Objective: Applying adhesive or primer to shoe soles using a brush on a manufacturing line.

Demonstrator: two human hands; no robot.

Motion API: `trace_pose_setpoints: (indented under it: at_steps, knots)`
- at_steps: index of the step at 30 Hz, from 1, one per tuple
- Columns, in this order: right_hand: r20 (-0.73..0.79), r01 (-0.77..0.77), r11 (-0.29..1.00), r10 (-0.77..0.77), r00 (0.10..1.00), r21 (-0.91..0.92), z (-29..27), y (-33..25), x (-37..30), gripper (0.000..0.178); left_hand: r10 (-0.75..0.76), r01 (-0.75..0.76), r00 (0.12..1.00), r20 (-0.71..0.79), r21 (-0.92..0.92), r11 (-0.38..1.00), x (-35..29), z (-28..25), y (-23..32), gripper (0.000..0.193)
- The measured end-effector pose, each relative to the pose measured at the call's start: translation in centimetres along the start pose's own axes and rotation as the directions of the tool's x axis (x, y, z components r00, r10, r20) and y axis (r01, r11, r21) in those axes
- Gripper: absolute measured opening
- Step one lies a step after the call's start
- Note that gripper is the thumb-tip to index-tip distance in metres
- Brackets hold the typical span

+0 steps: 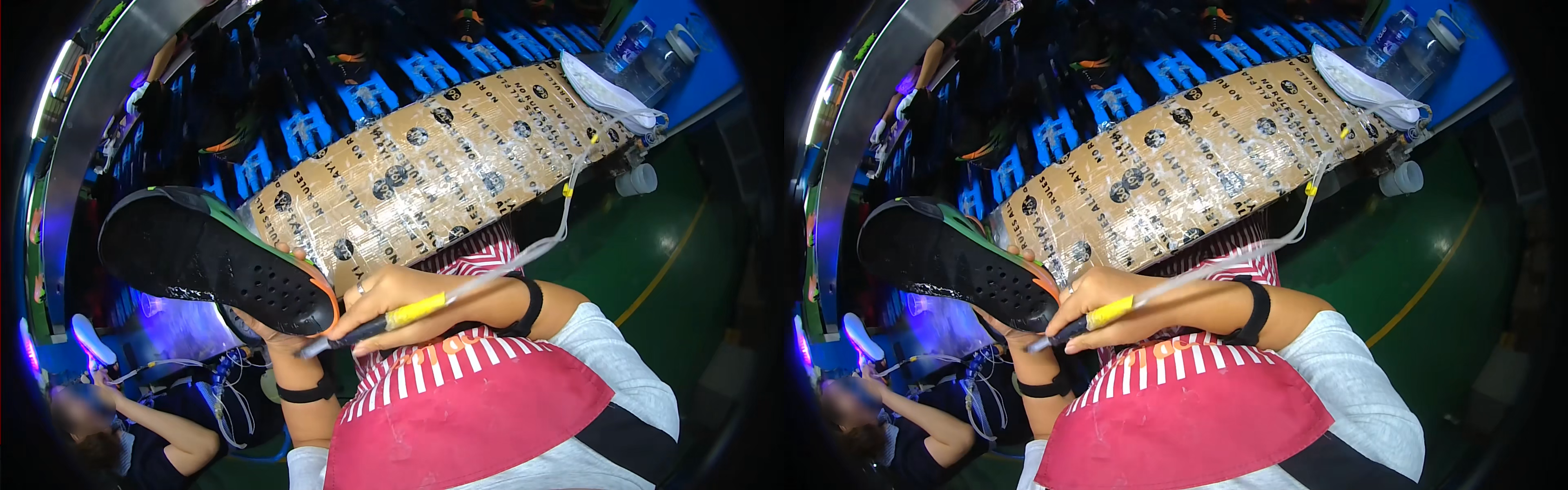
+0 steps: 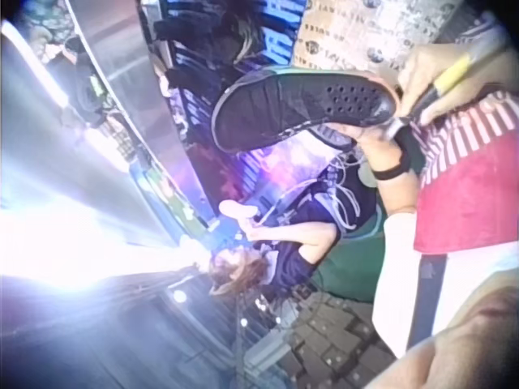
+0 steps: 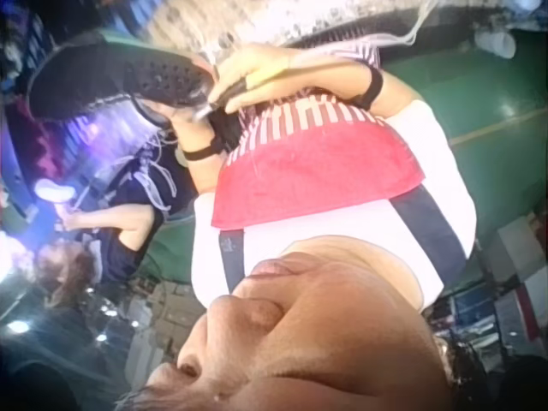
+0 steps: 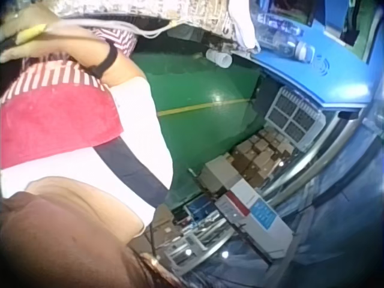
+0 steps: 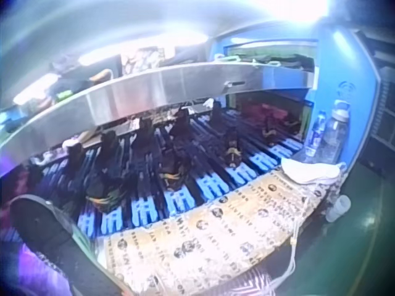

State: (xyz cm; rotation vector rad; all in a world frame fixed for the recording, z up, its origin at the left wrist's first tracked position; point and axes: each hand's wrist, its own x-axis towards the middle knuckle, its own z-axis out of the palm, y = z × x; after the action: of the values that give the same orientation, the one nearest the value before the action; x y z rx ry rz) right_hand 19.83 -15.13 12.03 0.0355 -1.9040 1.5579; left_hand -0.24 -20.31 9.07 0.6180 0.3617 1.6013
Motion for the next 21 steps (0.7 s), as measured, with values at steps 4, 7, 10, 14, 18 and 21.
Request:
trace_pose_setpoints:
  at_steps: [4,7,10,14,18,21]
  knots:
    - [-0.122,-0.026,0.99,0.008,0.992,-0.14,-0.1,0.0,-0.1,0.028,-0.017,0.018,0.999,-0.027,0.052,0.998,0.0,-1.0,0.5,0.079]
    - [-0.009,0.009,0.976,-0.012,1.0,-0.218,0.3,0.5,-0.4,0.027,-0.124,0.124,0.992,-0.005,0.066,0.99,0.5,-0.2,1.1,0.088]
    - [0.051,0.003,0.996,0.002,0.999,-0.089,-0.5,0.2,-0.7,0.028,-0.197,0.205,0.977,-0.078,0.119,0.971,0.5,0.0,1.9,0.089]
    - [-0.045,-0.02,0.97,0.01,0.999,-0.241,-0.4,0.4,-0.8,0.03,-0.248,0.257,0.965,-0.083,0.128,0.958,0.0,-2.5,2.6,0.07]
    - [0.09,-0.005,0.979,0.024,0.996,-0.203,-0.6,0.2,-0.9,0.03,-0.296,0.307,0.951,-0.092,0.137,0.942,0.6,-1.9,3.0,0.056]
    - [0.069,0.001,0.999,0.003,0.998,-0.045,-0.8,0.3,-1.3,0.029,-0.293,0.319,0.944,-0.151,0.195,0.927,0.6,-2.0,3.0,0.063]
